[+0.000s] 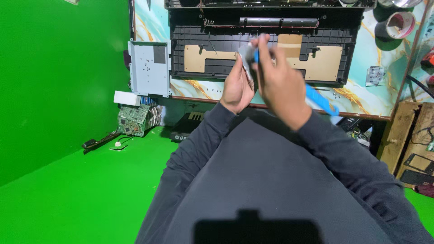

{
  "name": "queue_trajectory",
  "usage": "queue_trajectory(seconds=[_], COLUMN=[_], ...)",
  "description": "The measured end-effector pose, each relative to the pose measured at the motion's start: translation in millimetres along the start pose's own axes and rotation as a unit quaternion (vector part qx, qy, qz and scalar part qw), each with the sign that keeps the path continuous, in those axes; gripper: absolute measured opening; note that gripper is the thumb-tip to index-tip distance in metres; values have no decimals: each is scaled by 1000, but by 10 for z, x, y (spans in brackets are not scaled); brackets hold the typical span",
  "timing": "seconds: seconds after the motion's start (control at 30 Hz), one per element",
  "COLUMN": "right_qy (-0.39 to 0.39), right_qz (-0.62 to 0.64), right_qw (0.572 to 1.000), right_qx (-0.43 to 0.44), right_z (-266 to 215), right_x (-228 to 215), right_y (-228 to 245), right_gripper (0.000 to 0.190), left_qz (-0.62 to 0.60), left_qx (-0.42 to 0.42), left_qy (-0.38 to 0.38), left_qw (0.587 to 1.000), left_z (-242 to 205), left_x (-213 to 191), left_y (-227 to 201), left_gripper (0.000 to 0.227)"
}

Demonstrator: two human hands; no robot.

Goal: The person uses a screwdriver to remove a small component from a disassembled electronic device. They then use a brush to clean the component and various internal parts of the device, including a circuit board and a cardboard piece.

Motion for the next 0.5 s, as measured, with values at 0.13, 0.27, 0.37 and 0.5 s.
queue_trajectory(seconds=[0.13, 0.27, 0.37, 0.5], right_qy=[24, -6, 1, -13], right_qz=[-29, 0, -26, -8], right_qw=[999, 1000, 999, 1000], right_qx=[-33, 8, -31, 0], right_z=[-101, -30, -151, 15], right_x=[9, 34, -10, 18], right_y=[77, -71, 23, -107], right_gripper=[56, 54, 58, 52], left_qz=[-31, -23, -42, -43], left_qx=[-3, -30, -29, -77], left_qy=[32, 36, 54, -19], left_qw=[999, 999, 997, 996], left_z=[81, -16, 26, -27], left_x=[24, 43, 96, -15], left_y=[49, 78, 53, 144], left_gripper=[54, 54, 55, 52])
Point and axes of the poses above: each hand's wrist, its own z-axis towards the middle knuckle, its own x-axis out of the palm, y = z × x, the point moved 2 cm from there along z, towards the middle knuckle, and after that the axes turned 6 degrees about -z, right-handed, at the moved point
